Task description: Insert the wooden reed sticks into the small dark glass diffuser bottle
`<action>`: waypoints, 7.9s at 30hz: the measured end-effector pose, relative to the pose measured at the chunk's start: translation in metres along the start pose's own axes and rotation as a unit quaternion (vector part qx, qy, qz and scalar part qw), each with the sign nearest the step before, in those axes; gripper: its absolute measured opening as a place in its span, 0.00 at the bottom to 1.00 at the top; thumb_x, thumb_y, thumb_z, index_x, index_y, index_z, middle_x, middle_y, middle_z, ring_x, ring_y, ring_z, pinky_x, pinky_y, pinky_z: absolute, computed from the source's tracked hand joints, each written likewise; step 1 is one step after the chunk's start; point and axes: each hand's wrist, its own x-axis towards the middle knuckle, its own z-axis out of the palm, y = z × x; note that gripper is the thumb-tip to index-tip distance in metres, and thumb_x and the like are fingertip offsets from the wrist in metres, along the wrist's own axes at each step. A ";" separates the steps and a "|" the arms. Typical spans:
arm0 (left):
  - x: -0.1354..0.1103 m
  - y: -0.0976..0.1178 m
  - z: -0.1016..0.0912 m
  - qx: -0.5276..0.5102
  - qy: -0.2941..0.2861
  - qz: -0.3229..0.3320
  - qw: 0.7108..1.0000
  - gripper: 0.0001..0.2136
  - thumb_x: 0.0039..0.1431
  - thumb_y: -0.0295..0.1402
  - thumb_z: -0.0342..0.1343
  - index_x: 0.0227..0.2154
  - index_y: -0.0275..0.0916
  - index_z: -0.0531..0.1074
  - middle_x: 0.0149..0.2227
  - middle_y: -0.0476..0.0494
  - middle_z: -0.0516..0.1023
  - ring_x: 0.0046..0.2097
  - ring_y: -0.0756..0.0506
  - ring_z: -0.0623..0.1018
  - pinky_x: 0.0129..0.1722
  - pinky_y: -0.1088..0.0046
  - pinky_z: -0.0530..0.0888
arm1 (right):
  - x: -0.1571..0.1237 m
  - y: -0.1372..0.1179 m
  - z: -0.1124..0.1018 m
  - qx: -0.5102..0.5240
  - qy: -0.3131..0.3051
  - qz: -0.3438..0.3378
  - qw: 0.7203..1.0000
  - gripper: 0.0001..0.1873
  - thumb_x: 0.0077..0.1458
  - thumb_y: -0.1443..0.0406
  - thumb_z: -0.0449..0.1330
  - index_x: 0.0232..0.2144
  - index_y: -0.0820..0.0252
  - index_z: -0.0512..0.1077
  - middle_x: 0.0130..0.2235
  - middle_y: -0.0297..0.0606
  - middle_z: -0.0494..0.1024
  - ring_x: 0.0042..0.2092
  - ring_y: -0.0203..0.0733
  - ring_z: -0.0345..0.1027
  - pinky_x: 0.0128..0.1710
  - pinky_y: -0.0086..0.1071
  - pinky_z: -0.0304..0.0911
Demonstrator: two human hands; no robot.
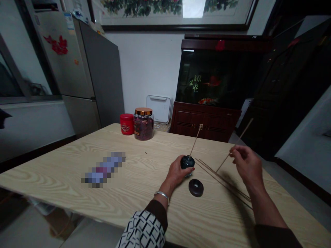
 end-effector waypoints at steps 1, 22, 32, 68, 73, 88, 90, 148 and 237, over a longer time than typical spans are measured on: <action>0.000 0.000 0.000 0.001 0.000 0.000 1.000 0.27 0.47 0.39 0.68 0.51 0.41 0.70 0.44 0.44 0.78 0.44 0.43 0.77 0.47 0.68 0.73 | 0.002 -0.009 0.004 0.089 0.038 0.021 0.995 0.12 0.49 0.56 0.62 0.34 0.57 0.71 0.31 0.34 0.76 0.33 0.40 0.72 0.29 0.31 0.66; 0.001 0.001 0.000 0.012 0.001 0.012 1.000 0.25 0.47 0.38 0.67 0.50 0.41 0.71 0.43 0.44 0.78 0.43 0.44 0.76 0.44 0.70 0.72 | -0.023 -0.026 0.092 0.202 -0.107 0.036 0.973 0.14 0.51 0.55 0.64 0.33 0.60 0.69 0.29 0.35 0.75 0.31 0.40 0.72 0.30 0.33 0.71; 0.000 0.002 -0.001 0.018 0.007 0.011 1.000 0.26 0.46 0.39 0.68 0.49 0.41 0.71 0.43 0.45 0.78 0.43 0.44 0.76 0.45 0.70 0.72 | -0.044 0.017 0.051 -0.130 -0.280 -0.031 0.951 0.14 0.58 0.57 0.54 0.35 0.58 0.75 0.37 0.42 0.79 0.38 0.45 0.74 0.38 0.35 0.64; -0.001 0.004 0.000 -0.001 0.001 0.005 1.000 0.25 0.47 0.37 0.67 0.49 0.40 0.71 0.42 0.44 0.78 0.42 0.44 0.76 0.44 0.70 0.72 | -0.023 -0.046 0.040 0.335 0.048 0.084 0.937 0.11 0.45 0.62 0.69 0.32 0.62 0.77 0.36 0.40 0.80 0.32 0.35 0.75 0.24 0.22 0.64; 0.000 0.004 -0.001 0.007 0.005 0.003 1.000 0.26 0.46 0.39 0.68 0.50 0.40 0.71 0.42 0.44 0.78 0.43 0.44 0.76 0.44 0.70 0.73 | -0.022 -0.047 0.056 0.310 0.026 0.058 0.949 0.12 0.47 0.61 0.68 0.34 0.62 0.76 0.35 0.40 0.80 0.31 0.35 0.75 0.25 0.24 0.65; 0.000 0.003 0.000 0.009 -0.002 0.008 1.000 0.26 0.47 0.40 0.67 0.49 0.41 0.71 0.42 0.44 0.78 0.42 0.43 0.76 0.43 0.70 0.72 | -0.017 -0.050 0.069 0.261 -0.020 0.011 0.965 0.13 0.50 0.58 0.66 0.35 0.62 0.74 0.34 0.39 0.79 0.31 0.38 0.75 0.25 0.27 0.68; 0.000 0.003 0.000 0.011 -0.002 0.008 1.000 0.26 0.46 0.40 0.67 0.49 0.41 0.71 0.43 0.44 0.78 0.43 0.44 0.76 0.44 0.70 0.72 | -0.019 -0.047 0.074 0.258 -0.037 0.016 0.965 0.14 0.50 0.58 0.65 0.35 0.62 0.74 0.34 0.38 0.79 0.31 0.38 0.76 0.25 0.28 0.69; 0.000 0.005 0.000 0.007 -0.001 0.004 1.000 0.26 0.47 0.39 0.67 0.50 0.40 0.71 0.43 0.44 0.78 0.43 0.43 0.76 0.45 0.69 0.72 | -0.030 -0.044 0.053 0.264 -0.002 0.027 0.964 0.13 0.49 0.58 0.67 0.32 0.60 0.71 0.31 0.34 0.76 0.32 0.37 0.75 0.28 0.31 0.74; 0.003 -0.003 0.003 0.023 0.002 -0.005 1.000 0.30 0.46 0.40 0.68 0.52 0.41 0.69 0.46 0.43 0.77 0.46 0.42 0.76 0.47 0.68 0.72 | -0.034 0.007 0.058 -0.074 -0.227 -0.036 0.971 0.17 0.59 0.53 0.53 0.37 0.58 0.75 0.35 0.40 0.80 0.36 0.44 0.73 0.37 0.34 0.64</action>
